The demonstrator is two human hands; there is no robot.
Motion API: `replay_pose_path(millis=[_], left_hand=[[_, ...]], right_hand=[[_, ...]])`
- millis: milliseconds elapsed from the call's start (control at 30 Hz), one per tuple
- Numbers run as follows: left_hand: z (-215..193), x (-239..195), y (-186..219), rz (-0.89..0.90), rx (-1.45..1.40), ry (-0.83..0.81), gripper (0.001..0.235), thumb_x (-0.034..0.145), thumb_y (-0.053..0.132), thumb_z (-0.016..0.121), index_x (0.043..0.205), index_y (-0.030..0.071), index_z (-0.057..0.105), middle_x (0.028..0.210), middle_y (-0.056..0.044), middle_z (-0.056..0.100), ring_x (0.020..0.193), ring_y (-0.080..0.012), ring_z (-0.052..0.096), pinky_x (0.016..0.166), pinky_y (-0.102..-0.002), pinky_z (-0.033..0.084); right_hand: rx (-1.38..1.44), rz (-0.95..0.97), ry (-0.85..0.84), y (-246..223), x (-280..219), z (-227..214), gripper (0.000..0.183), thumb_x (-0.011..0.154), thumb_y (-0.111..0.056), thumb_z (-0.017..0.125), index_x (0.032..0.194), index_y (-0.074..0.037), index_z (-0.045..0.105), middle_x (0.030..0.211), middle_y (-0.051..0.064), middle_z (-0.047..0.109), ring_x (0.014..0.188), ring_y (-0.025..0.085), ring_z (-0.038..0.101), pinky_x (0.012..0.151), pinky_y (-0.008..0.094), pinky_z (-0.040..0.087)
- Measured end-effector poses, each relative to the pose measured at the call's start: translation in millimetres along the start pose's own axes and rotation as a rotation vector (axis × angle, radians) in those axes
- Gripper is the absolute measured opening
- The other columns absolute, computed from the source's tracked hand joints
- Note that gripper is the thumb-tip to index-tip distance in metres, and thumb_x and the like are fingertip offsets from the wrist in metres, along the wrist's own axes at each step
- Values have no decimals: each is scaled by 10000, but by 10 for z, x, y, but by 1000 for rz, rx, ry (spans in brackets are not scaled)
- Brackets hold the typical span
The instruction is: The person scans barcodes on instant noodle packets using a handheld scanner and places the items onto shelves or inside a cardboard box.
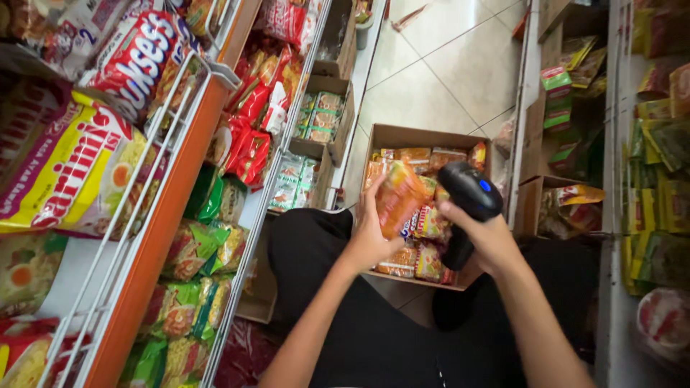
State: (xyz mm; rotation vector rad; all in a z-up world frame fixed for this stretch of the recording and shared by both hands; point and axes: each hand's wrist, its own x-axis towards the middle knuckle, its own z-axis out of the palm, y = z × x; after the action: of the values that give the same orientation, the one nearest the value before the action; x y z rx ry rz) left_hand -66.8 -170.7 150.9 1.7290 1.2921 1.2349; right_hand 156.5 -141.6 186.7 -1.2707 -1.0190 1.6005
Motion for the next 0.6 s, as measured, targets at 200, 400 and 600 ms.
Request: replay_pose_path(millis=[200,400,600], left_hand=[[-161,-39,467,235,491,-91,1092,663,53,871,1587,155,298,1585,-169,338,1475,-436,305,1236,-524,304],[-630,-34,1019,335,266,25,1153,614,220,944,1538,99,264,1570,-256,193,1477,-473,182,1205,-538,236],[-1234,-158,1647,-124,-122,136,954,754,323,844,1563,142,373,1616,-185,292,1471,-358,438,1075,-455,543]], right_hand=[[279,13,-91,-44,55,201,525,828,-65,765,1321,-46,586,1154,66,681,1025,187,685,862,374,573],[430,-14,-200,-245,-49,402,617,791,-36,748,1370,-31,536,1193,107,685,1079,244,695,927,432,582],[500,-132,-421,-567,-69,870,655,787,-38,767,1395,-30,522,1240,117,681,1127,249,681,971,429,562]])
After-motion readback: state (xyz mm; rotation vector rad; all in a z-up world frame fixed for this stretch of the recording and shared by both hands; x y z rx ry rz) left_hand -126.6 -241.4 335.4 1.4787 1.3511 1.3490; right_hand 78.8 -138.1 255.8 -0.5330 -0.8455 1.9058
